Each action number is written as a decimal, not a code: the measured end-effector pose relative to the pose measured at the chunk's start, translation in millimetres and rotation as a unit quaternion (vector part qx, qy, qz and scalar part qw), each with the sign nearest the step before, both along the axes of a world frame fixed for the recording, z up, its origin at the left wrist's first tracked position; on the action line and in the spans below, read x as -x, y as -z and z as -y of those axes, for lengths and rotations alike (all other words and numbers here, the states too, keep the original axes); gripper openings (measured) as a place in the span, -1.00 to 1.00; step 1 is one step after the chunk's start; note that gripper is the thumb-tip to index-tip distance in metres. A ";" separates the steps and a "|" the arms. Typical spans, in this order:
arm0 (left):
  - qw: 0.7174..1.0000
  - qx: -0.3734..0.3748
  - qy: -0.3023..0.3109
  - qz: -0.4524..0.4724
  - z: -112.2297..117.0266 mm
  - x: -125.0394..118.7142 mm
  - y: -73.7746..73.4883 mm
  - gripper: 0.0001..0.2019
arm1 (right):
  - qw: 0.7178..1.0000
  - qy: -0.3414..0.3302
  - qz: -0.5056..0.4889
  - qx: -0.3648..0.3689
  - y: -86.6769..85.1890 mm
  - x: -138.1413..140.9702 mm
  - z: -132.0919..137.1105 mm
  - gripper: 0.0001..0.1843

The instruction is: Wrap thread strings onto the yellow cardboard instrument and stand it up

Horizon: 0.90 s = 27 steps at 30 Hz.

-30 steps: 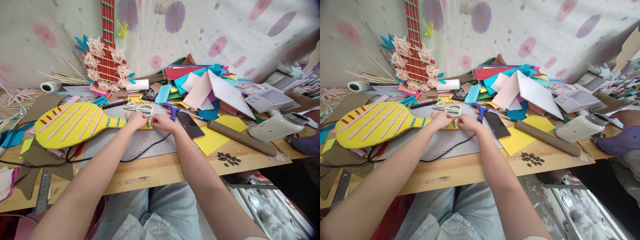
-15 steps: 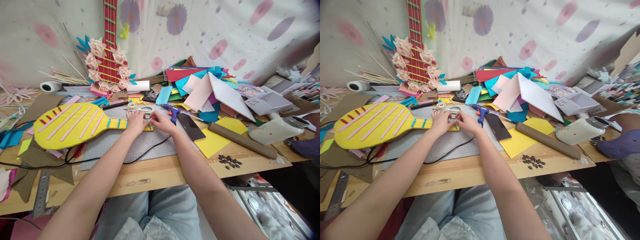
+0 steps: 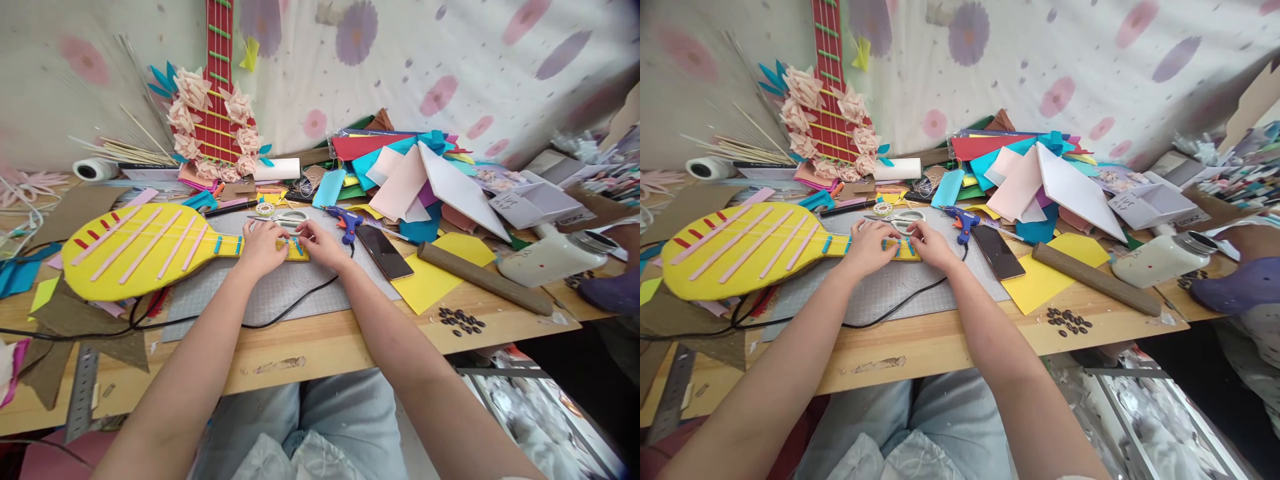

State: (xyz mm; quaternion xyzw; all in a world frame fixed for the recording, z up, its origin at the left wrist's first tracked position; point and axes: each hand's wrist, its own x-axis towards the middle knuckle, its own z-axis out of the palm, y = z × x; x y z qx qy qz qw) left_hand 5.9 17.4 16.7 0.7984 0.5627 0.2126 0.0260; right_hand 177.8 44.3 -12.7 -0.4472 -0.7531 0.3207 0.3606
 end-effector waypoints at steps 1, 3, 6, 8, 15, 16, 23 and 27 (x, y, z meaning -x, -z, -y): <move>1.000 0.002 0.003 0.002 -0.7 3.1 -1.4 -0.83 | 1.000 0.002 0.007 -0.002 -1.2 0.1 0.5 -0.76; 1.000 0.004 0.010 -0.002 -1.7 8.0 -3.1 -0.86 | 1.000 0.008 0.025 -0.005 -3.1 -0.1 1.0 -0.76; 1.000 0.004 0.009 -0.028 -1.8 11.1 -2.6 -0.89 | 0.999 0.014 0.040 -0.004 -3.8 -1.2 0.1 -0.77; 0.999 0.010 0.012 -0.045 -1.6 10.9 -1.3 -0.90 | 0.999 0.013 0.041 -0.003 -2.7 -1.9 -0.7 -0.77; 0.998 0.007 0.019 -0.054 -1.5 6.5 -3.3 -0.87 | 0.995 0.004 0.094 -0.032 -3.9 -1.5 2.7 -0.77; 0.998 0.010 0.016 -0.060 -1.4 5.6 -4.1 -0.87 | 0.993 0.007 0.104 -0.047 -5.7 -1.3 3.9 -0.76; 0.999 0.025 0.001 -0.038 -0.2 1.7 -3.6 -0.79 | 0.982 0.000 0.147 -0.118 -15.4 -1.2 6.5 -0.71; 0.999 0.030 0.008 -0.006 1.2 -1.6 -1.9 -0.78 | 0.981 -0.011 0.149 -0.122 -15.1 -2.7 4.2 -0.73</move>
